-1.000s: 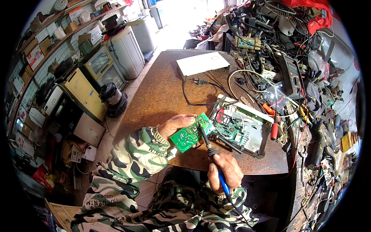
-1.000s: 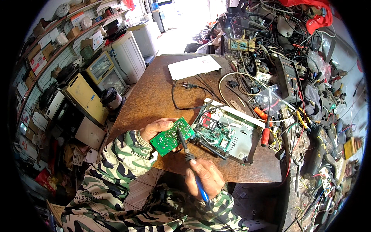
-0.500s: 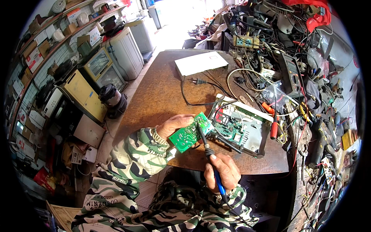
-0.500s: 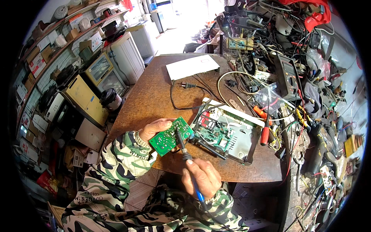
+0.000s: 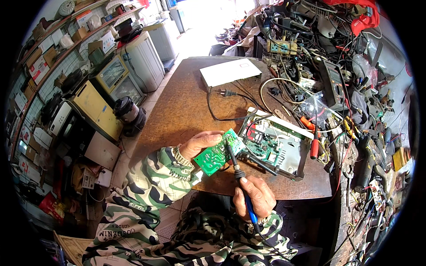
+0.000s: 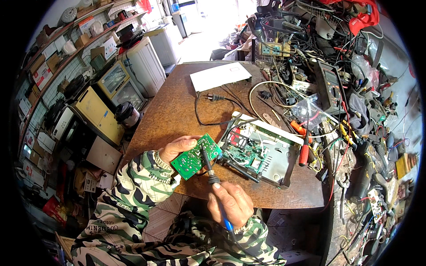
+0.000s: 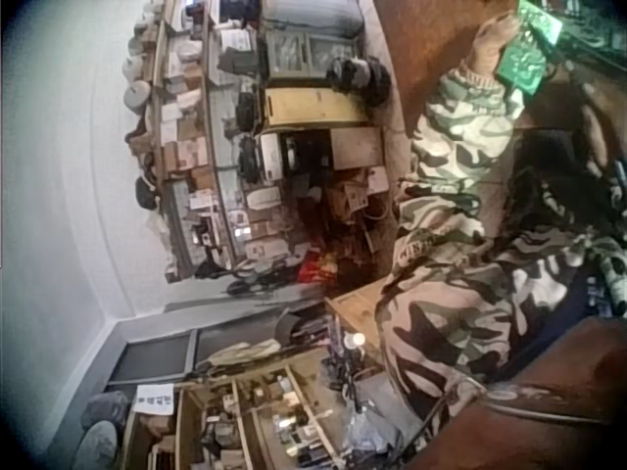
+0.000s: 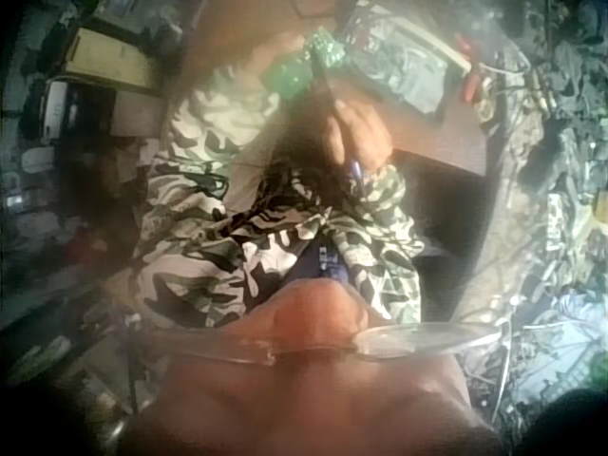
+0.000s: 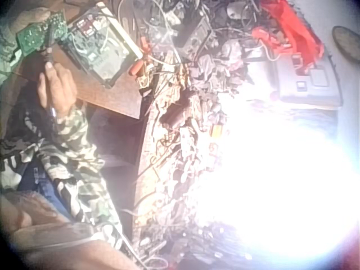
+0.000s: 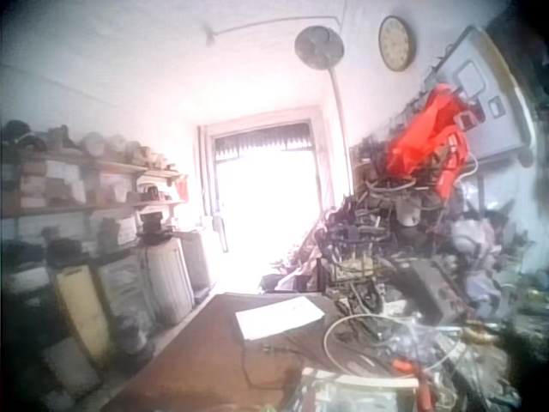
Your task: The person uses a soldering iron to apply heat to various points on a green circuit board held in their left hand. They repeatedly dip the soldering iron tip into a soldering station to clean or re-tin it. The person also handles a small cylindrical component, possibly a capacitor, and manipulates wires on the board.
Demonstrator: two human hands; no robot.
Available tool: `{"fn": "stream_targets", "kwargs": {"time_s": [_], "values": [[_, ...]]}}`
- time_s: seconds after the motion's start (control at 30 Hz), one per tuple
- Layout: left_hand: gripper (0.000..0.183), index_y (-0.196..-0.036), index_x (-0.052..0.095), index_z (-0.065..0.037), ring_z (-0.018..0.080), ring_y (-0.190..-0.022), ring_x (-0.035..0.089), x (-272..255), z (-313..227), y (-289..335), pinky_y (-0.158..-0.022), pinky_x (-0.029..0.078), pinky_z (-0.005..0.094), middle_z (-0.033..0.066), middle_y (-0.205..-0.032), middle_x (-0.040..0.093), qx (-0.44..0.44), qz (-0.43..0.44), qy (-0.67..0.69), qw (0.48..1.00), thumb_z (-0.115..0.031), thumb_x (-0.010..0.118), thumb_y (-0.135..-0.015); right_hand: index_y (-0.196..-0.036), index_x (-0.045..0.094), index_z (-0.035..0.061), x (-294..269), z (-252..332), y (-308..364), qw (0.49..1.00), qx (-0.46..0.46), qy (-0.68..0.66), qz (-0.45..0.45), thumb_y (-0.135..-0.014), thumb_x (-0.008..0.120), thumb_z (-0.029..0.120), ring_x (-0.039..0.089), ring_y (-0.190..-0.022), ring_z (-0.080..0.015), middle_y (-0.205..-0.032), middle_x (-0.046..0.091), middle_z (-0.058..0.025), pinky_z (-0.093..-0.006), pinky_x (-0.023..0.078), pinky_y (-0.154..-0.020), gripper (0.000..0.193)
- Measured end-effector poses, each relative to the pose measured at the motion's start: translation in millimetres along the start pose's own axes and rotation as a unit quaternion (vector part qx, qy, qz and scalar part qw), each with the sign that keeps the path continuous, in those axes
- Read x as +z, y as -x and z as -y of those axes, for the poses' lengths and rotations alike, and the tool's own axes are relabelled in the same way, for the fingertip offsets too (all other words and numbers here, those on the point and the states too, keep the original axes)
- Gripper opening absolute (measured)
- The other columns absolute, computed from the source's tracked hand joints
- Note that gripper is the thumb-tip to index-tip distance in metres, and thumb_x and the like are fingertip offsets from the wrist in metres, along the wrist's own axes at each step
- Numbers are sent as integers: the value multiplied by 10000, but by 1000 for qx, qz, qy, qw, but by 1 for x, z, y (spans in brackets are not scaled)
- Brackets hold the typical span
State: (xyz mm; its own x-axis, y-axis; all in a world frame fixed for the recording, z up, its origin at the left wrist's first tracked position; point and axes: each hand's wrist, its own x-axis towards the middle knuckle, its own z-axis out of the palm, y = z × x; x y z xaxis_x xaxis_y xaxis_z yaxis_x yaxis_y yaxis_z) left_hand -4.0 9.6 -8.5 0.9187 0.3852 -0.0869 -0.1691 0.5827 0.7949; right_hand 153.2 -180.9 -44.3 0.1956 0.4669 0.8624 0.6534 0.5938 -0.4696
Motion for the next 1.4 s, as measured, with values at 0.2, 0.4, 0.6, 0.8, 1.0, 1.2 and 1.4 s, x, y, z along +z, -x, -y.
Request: {"fn": "stream_targets", "kwargs": {"time_s": [0.2,0.4,0.6,0.8,1.0,1.2,1.4], "values": [[376,-1303,568,38,170,-931,732,4,-1,1,-803,608,290,124,-1123,720,6,-5,5,1000,-220,583,-1030,-1118,696,-36,-1,2,-1,1000,-2,2,-1,-768,782,-20,691,-714,-310,-910,693,-188,-376,573,-632,360],[366,-1303,572,32,155,-959,722,3,-2,1,-823,593,271,108,-1133,716,10,-1,-3,1000,-214,580,-1032,-1115,692,-45,-1,2,-2,1000,-3,1,-2,-782,759,-18,694,-707,-303,-896,694,-192,-368,575,-629,341],[387,-1328,559,33,162,-981,715,4,-2,3,-836,589,277,110,-1141,708,14,-11,-14,1000,-216,580,-1033,-1121,688,-57,-1,2,-2,1000,-11,-5,-2,-798,736,-16,695,-698,-296,-883,695,-199,-359,575,-624,330],[400,-1336,546,31,166,-986,714,6,-4,4,-844,591,284,110,-1147,701,15,1,-18,1000,-223,582,-1030,-1126,685,-43,-2,4,-2,1000,-3,-9,1,-780,757,-22,694,-711,-302,-896,690,-190,-369,576,-631,354],[391,-1313,554,23,159,-968,712,8,-5,4,-846,591,284,103,-1136,699,12,13,-4,1000,-235,592,-1021,-1118,726,12,1,4,-1,1000,-14,11,-3,-719,773,-40,656,-685,-260,-895,656,-161,-335,537,-596,405],[379,-1297,561,12,153,-933,710,8,-5,4,-816,602,301,102,-1114,699,8,-5,-6,1000,-235,602,-1012,-1063,780,109,4,6,1,1000,-3,15,2,-623,815,-24,619,-701,-259,-952,608,-136,-336,510,-587,461],[365,-1278,567,10,182,-906,719,13,-7,4,-780,614,329,117,-1093,702,4,-3,-13,1000,-233,605,-1008,-1049,788,115,2,6,1,1000,-9,15,9,-604,818,-18,616,-710,-263,-960,607,-142,-339,505,-591,465]]}}
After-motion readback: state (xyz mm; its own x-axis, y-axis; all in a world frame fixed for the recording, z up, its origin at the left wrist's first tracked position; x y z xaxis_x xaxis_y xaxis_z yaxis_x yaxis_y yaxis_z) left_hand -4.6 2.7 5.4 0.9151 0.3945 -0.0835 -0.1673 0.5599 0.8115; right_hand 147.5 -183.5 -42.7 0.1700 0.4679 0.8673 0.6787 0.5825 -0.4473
